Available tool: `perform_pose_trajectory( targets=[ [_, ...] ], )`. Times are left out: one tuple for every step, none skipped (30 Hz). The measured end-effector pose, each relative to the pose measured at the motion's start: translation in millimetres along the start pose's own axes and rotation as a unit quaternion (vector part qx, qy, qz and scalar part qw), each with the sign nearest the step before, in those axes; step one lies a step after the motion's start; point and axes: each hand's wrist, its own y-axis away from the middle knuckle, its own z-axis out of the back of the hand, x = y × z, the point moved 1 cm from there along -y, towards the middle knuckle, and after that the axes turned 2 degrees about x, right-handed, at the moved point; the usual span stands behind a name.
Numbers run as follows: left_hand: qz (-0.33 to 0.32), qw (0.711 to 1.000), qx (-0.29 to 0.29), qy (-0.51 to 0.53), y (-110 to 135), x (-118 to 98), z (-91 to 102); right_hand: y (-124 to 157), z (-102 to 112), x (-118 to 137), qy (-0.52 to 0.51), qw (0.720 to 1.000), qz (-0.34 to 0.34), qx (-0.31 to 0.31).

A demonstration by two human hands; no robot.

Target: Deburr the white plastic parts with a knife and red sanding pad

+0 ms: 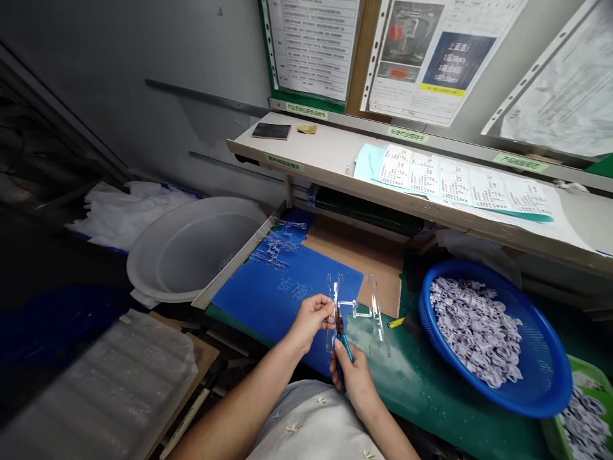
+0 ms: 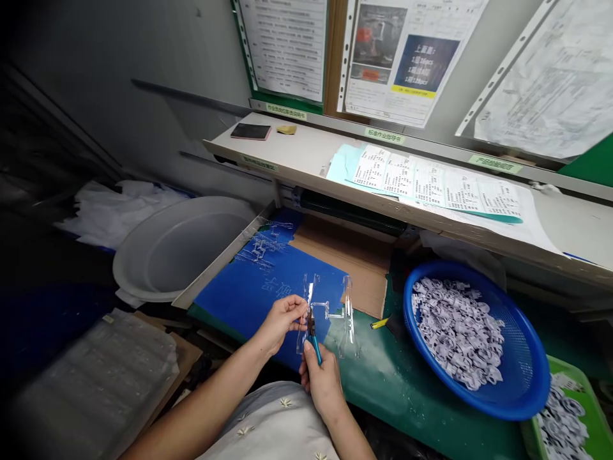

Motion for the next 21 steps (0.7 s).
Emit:
perform_pose_trajectory(
  targets=[
    [0.007, 1.0, -0.008, 0.0, -2.8, 5.8, 4.5, -4.3, -1.4, -4.8, 0.0, 1.0, -0.013, 0.003],
    [0.016, 1.0, -0.017, 0.0, -6.0, 11.8, 8.9, -8.7, -3.0, -9.1, -0.002, 1.0, -0.029, 0.006],
    [0.024, 0.999, -0.026, -0.001, -9.4, 18.1, 13.4, -13.2, -4.7, -13.0, -0.005, 0.999, -0.047, 0.009],
    [0.034, 0.999, -0.035, -0.002, -13.1, 24.4, 18.0, -17.8, -6.6, -16.5, -0.008, 0.998, -0.066, 0.012],
    [0.046, 0.998, -0.044, -0.004, -17.1, 30.9, 22.9, -22.4, -8.6, -19.7, -0.012, 0.996, -0.087, 0.017],
    [0.058, 0.997, -0.053, -0.005, -21.0, 37.2, 28.1, -26.9, -10.9, -22.9, -0.017, 0.994, -0.106, 0.022],
    [0.072, 0.996, -0.06, -0.006, -25.0, 43.3, 33.6, -31.2, -13.5, -26.0, -0.021, 0.992, -0.123, 0.029],
    [0.087, 0.994, -0.067, -0.007, -28.7, 49.0, 39.3, -35.3, -16.3, -29.2, -0.025, 0.989, -0.138, 0.035],
    [0.102, 0.992, -0.073, -0.007, -32.2, 54.4, 45.0, -39.0, -19.3, -32.6, -0.028, 0.987, -0.15, 0.04],
    [0.116, 0.99, -0.08, -0.006, -35.3, 59.2, 50.5, -42.3, -22.6, -36.3, -0.029, 0.986, -0.159, 0.044],
    [0.128, 0.988, -0.087, -0.003, -37.9, 63.5, 55.5, -45.4, -25.9, -40.3, -0.027, 0.985, -0.167, 0.047],
    [0.14, 0.986, -0.095, 0.001, -40.0, 67.4, 60.0, -48.5, -29.2, -44.5, -0.021, 0.984, -0.171, 0.047],
    [0.149, 0.983, -0.105, 0.007, -41.7, 71.0, 63.7, -51.6, -32.5, -49.0, -0.012, 0.983, -0.174, 0.047],
    [0.157, 0.981, -0.115, 0.014, -43.1, 74.2, 66.8, -55.1, -35.6, -53.5, 0.0, 0.983, -0.176, 0.046],
    [0.164, 0.978, -0.127, 0.023, -44.4, 77.1, 69.3, -59.0, -38.4, -58.0, 0.016, 0.983, -0.175, 0.045],
    [0.169, 0.975, -0.141, 0.034, -45.5, 79.9, 71.7, -63.4, -41.0, -62.2, 0.034, 0.983, -0.173, 0.044],
    [0.172, 0.972, -0.155, 0.045, -46.6, 82.5, 74.7, -68.3, -43.2, -66.0, 0.056, 0.983, -0.168, 0.043],
    [0.174, 0.968, -0.173, 0.057, -47.2, 85.0, 78.9, -73.1, -44.9, -69.0, 0.08, 0.983, -0.162, 0.041],
    [0.172, 0.963, -0.194, 0.068, -46.9, 87.6, 85.2, -77.4, -45.8, -70.8, 0.108, 0.981, -0.154, 0.037],
    [0.168, 0.958, -0.219, 0.078, -44.9, 90.5, 94.0, -80.6, -45.4, -71.1, 0.141, 0.979, -0.146, 0.031],
    [0.163, 0.951, -0.248, 0.087, -40.4, 93.8, 105.9, -82.3, -43.3, -69.2, 0.178, 0.974, -0.136, 0.022]
  ],
)
